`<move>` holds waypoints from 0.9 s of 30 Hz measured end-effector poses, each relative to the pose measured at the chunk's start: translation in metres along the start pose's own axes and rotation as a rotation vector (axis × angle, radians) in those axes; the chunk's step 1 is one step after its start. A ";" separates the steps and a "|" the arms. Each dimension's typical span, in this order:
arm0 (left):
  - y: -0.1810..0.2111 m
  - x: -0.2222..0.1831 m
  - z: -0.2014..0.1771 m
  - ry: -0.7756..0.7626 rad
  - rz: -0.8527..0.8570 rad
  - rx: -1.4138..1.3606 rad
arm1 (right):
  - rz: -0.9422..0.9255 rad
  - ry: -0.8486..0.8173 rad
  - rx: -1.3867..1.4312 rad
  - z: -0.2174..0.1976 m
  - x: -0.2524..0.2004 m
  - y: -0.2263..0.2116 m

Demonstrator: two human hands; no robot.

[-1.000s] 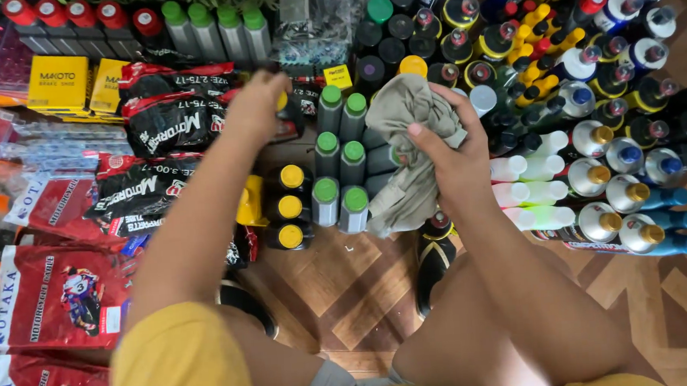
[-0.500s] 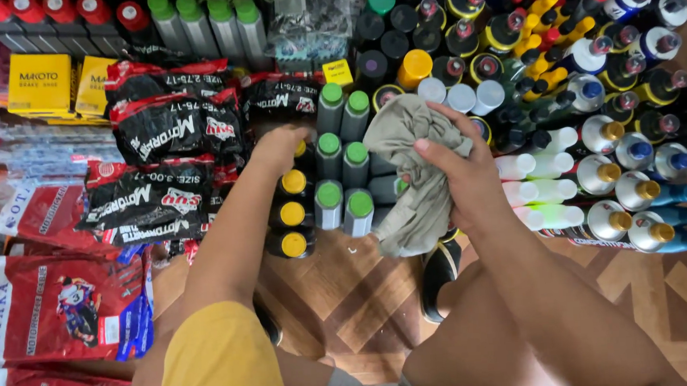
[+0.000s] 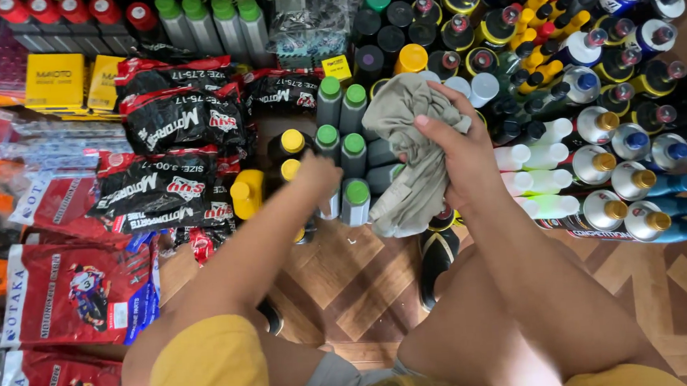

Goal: Cleaning and wiping motor oil bottles in a storage area.

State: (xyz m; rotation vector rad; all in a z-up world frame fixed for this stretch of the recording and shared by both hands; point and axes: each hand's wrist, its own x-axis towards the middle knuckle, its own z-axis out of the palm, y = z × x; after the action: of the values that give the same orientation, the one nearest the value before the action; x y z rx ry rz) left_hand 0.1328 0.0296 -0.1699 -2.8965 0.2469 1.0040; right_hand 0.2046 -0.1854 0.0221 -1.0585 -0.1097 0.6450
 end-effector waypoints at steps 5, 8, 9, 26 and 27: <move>0.022 0.050 0.108 0.567 -0.176 0.172 | -0.003 -0.009 0.039 0.000 -0.010 -0.005; 0.034 0.040 0.103 0.664 -0.248 0.072 | -0.021 -0.016 0.030 -0.003 -0.011 -0.005; 0.040 0.018 0.082 0.604 -0.246 0.061 | -0.029 -0.028 0.024 -0.004 -0.011 -0.002; 0.058 -0.173 -0.102 0.441 -0.034 -0.015 | -0.077 -0.024 -0.246 -0.041 0.022 0.043; 0.062 -0.203 -0.132 0.413 -0.028 -0.017 | -0.189 -0.052 -0.408 -0.045 0.031 0.055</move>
State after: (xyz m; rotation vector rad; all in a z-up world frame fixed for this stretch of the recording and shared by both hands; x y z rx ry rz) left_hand 0.0453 -0.0204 0.0583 -3.0846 0.2167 0.3939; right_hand 0.2232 -0.1857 -0.0530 -1.4041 -0.3944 0.4883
